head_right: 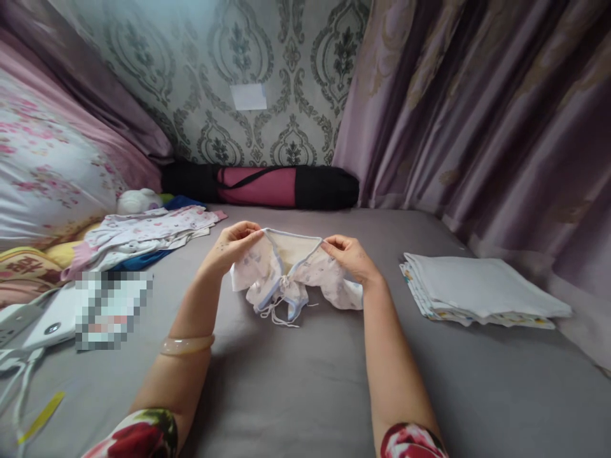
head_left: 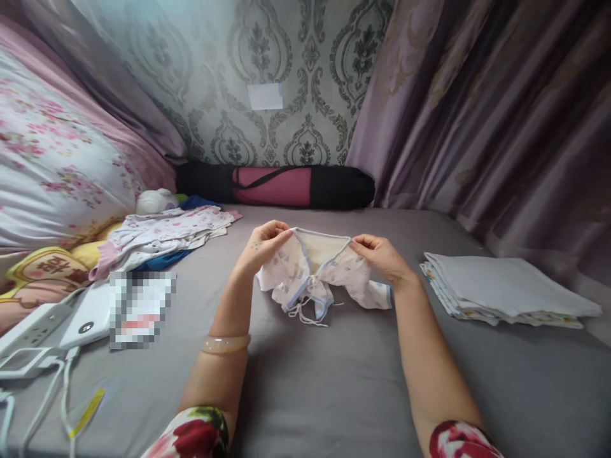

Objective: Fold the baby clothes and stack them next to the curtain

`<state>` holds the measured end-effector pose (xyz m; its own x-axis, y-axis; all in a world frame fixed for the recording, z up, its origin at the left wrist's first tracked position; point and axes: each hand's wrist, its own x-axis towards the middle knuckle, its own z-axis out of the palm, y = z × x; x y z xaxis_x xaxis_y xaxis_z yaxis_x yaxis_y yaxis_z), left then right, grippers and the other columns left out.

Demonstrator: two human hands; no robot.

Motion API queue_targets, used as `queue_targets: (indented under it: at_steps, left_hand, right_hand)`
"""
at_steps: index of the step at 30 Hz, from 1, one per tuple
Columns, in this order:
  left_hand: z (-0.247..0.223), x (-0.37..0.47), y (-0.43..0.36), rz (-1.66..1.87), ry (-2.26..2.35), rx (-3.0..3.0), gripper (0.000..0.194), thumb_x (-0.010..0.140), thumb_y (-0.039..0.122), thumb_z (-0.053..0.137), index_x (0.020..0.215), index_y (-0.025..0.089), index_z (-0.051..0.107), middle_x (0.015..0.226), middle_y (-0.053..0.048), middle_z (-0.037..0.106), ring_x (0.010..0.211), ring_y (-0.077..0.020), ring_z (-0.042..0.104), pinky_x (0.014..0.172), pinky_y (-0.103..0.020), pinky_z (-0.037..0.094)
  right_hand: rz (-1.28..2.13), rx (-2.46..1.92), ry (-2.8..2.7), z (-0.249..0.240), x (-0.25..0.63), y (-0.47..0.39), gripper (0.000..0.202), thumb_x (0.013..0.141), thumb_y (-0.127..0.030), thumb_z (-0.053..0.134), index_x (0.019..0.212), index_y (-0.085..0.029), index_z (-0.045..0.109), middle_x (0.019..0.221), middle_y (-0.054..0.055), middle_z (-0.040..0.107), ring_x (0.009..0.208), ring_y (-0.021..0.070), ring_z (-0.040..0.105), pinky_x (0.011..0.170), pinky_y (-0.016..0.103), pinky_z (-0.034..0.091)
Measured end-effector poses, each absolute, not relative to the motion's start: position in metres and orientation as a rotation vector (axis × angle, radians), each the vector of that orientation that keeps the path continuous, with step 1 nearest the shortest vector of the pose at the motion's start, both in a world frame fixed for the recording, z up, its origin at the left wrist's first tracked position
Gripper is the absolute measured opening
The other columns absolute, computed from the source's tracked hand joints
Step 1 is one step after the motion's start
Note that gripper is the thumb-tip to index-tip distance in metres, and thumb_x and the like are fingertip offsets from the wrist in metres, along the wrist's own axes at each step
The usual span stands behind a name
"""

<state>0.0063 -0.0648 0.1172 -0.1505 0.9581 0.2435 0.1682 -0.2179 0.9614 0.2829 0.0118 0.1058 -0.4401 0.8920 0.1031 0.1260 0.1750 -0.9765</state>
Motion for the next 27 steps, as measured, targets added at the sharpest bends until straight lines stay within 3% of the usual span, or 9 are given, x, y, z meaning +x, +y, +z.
queue_targets:
  at_steps: [14,20,27]
  left_hand:
    - [0.221,-0.022,-0.100,1.308,1.553,2.196,0.025,0.080,0.039,0.066,0.078,0.015,0.070,0.064,0.001,0.059,0.057,-0.0083,0.047,0.050,-0.020,0.035]
    - [0.242,-0.020,-0.139,1.577,1.455,1.979,0.030,0.080,0.045,0.067,0.088,0.016,0.071,0.068,-0.001,0.063,0.059,-0.0107,0.055,0.052,-0.021,0.042]
    - [0.237,-0.023,-0.126,1.332,1.469,1.862,0.034,0.070,0.047,0.075,0.077,0.015,0.073,0.059,-0.001,0.062,0.054,-0.0116,0.056,0.047,-0.020,0.041]
  right_hand:
    - [0.992,-0.888,-2.088,0.211,0.282,-0.003,0.054,0.059,-0.068,0.074,0.081,-0.019,0.073,0.076,0.003,0.069,0.072,0.0176,0.060,0.064,0.028,0.045]
    - [1.106,-0.800,-2.047,0.244,0.295,-0.025,0.048,0.066,-0.062,0.074,0.091,-0.021,0.072,0.084,0.003,0.071,0.071,0.0166,0.062,0.063,0.027,0.048]
    - [0.996,-0.878,-2.174,0.246,0.283,-0.027,0.047,0.058,-0.062,0.079,0.078,-0.019,0.074,0.072,0.002,0.068,0.070,0.0180,0.061,0.059,0.027,0.045]
